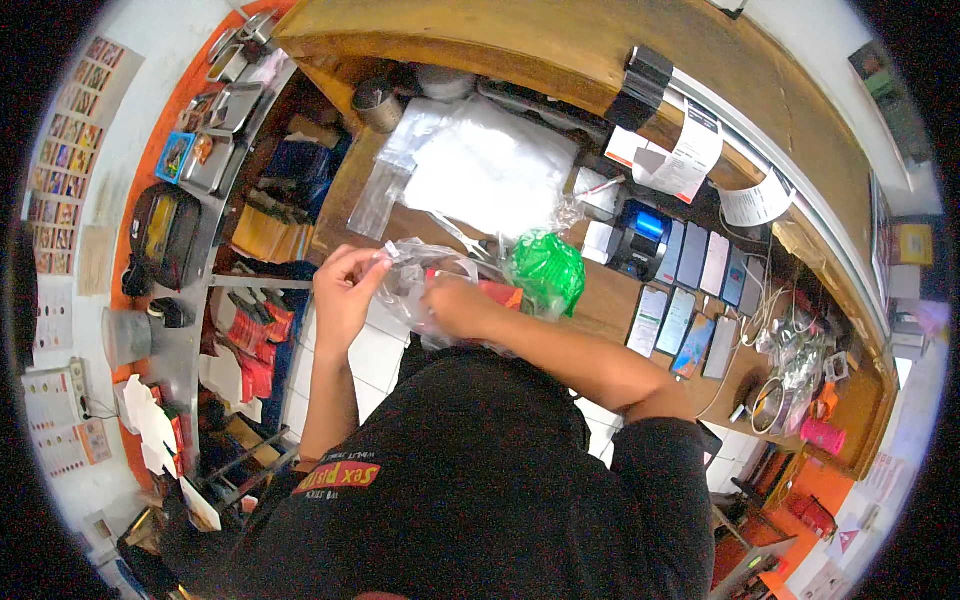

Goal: The person collects order receipts, packs food boxes into a plastic bag, and hands the packaged order through the window. The person then places another food box into a plastic bag along with condiment packets and disposable gloves, and ties the bag closed.

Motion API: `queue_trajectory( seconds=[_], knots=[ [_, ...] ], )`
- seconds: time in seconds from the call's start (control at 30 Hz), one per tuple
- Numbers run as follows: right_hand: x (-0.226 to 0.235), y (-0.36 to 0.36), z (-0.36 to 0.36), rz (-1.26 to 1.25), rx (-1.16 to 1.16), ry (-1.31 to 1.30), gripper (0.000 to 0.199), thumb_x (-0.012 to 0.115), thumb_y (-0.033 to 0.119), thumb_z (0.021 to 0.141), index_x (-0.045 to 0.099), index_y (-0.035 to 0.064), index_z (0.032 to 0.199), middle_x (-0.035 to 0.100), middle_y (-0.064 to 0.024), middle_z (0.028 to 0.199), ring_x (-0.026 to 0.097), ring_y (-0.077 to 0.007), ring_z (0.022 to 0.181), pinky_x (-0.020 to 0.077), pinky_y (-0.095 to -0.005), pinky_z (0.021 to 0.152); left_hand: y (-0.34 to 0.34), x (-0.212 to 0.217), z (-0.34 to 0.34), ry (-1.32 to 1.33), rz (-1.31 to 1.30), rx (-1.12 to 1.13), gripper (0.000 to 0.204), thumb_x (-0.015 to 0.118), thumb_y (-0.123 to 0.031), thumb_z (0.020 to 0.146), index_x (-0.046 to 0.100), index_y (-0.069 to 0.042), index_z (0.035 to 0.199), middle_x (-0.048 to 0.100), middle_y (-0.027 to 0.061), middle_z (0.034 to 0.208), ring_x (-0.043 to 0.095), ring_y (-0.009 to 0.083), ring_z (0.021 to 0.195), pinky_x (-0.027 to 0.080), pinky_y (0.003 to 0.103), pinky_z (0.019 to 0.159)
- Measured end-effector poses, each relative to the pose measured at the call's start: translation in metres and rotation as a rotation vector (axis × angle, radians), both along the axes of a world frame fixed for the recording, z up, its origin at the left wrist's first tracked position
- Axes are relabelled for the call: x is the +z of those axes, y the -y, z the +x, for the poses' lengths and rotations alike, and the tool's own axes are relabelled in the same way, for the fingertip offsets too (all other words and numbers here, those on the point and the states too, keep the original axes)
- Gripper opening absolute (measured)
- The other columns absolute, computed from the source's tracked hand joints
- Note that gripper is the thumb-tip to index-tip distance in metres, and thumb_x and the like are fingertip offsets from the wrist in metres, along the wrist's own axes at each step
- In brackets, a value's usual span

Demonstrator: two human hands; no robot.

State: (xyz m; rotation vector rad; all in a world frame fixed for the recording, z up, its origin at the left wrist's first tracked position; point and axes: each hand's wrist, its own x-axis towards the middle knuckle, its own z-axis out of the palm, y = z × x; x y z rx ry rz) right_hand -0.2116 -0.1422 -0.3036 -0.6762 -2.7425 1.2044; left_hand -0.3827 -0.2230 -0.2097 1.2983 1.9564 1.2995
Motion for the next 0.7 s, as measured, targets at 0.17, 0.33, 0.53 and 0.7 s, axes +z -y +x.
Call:
queue_trajectory(
  seconds=[0.17, 0.33, 0.53, 0.7],
  knots=[
    [-0.056, 0.004, -0.076, -0.235, 0.005, 0.209, 0.024, 0.062, 0.020, 0.080, 0.069, 0.0019, 0.094, 0.067, -0.0168, 0.105, 0.062, -0.0344, 0.100, 0.0483, -0.0443, 0.086, 0.001, 0.014, 0.013, 0.060, 0.003, -0.141, 0.010, 0.074, -0.006, 0.080, 0.072, 0.001, 0.088, 0.061, 0.0034, 0.072, 0.052, 0.0083, 0.063, 0.039, 0.024, 0.056],
    [-0.061, -0.013, -0.080, -0.096, 0.260, 0.108, 0.024, 0.057, 0.021, 0.085, 0.068, 0.0022, 0.095, 0.068, -0.0184, 0.100, 0.064, -0.0343, 0.095, 0.0490, -0.0451, 0.083, 0.000, 0.013, 0.005, 0.040, 0.045, -0.081, 0.006, 0.072, -0.004, 0.082, 0.070, 0.002, 0.083, 0.062, 0.0041, 0.074, 0.052, 0.0088, 0.062, 0.040, 0.024, 0.057],
    [0.025, -0.055, 0.023, -0.280, 0.459, -0.010, 0.037, 0.062, 0.031, 0.090, 0.065, 0.0037, 0.114, 0.066, -0.0177, 0.100, 0.061, -0.0326, 0.097, 0.0476, -0.0417, 0.086, -0.002, -0.010, 0.006, 0.308, 0.040, -0.051, 0.010, 0.065, -0.007, 0.091, 0.063, 0.002, 0.095, 0.065, 0.0053, 0.079, 0.056, 0.0090, 0.063, 0.044, 0.023, 0.061],
    [0.088, -0.067, 0.101, -0.063, 0.395, 0.514, 0.037, 0.073, 0.035, 0.080, 0.069, 0.0135, 0.110, 0.068, -0.0123, 0.095, 0.062, -0.0309, 0.099, 0.0372, -0.0487, 0.098, -0.017, -0.018, 0.002, 0.566, 0.058, -0.080, 0.011, 0.062, -0.008, 0.094, 0.057, 0.000, 0.100, 0.064, 0.0050, 0.077, 0.060, 0.0100, 0.065, 0.046, 0.023, 0.062]
  ],
)
